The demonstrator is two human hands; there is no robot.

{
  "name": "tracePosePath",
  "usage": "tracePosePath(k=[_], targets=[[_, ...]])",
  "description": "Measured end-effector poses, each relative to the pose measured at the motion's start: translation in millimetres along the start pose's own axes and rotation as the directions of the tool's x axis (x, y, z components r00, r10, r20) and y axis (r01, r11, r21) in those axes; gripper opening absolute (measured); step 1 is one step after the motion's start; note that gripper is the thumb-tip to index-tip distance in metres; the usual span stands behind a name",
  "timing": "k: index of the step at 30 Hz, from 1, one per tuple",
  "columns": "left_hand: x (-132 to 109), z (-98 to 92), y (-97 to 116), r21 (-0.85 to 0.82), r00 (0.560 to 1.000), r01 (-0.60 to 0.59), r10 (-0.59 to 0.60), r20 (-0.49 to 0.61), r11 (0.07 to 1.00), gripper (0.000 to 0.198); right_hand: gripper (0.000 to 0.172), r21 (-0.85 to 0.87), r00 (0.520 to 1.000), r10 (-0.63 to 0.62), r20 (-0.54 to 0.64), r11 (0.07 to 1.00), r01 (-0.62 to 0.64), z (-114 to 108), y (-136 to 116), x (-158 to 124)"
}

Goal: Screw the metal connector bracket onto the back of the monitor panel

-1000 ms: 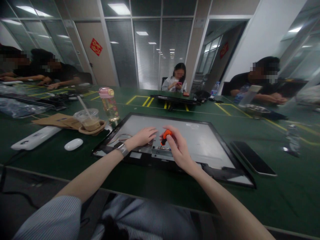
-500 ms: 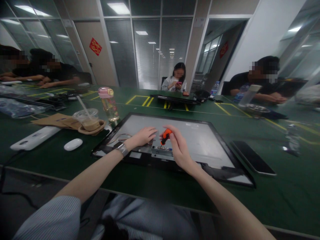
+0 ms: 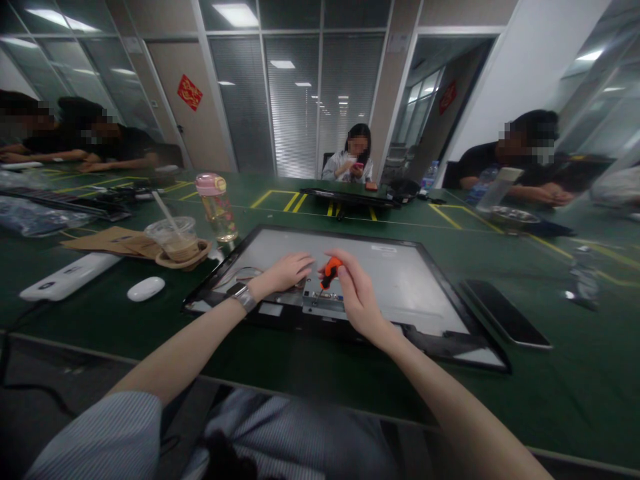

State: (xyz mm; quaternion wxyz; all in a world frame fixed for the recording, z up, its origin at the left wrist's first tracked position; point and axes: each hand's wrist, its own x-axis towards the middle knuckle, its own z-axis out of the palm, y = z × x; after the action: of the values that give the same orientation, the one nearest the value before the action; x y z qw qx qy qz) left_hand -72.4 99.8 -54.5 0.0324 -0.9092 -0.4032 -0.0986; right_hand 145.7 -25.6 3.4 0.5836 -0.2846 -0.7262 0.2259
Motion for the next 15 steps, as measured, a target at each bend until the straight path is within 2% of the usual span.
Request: tracePosePath(k=[6, 15], targets=[[-0.7, -2.8, 1.1, -0.029, 0.999, 0.017, -0.016, 0.033, 0.999, 0.047, 0.027, 0.015, 1.0, -0.015, 0.013, 1.0, 0.015, -1.4, 0.3, 0.2], [0.2, -1.8, 1.6, -0.009, 1.0, 0.012, -0.012, 0.008, 1.0, 0.045, 0.028, 0.003, 1.0, -0.024, 0.006, 1.0, 0.024, -0.8, -0.1, 0.0]])
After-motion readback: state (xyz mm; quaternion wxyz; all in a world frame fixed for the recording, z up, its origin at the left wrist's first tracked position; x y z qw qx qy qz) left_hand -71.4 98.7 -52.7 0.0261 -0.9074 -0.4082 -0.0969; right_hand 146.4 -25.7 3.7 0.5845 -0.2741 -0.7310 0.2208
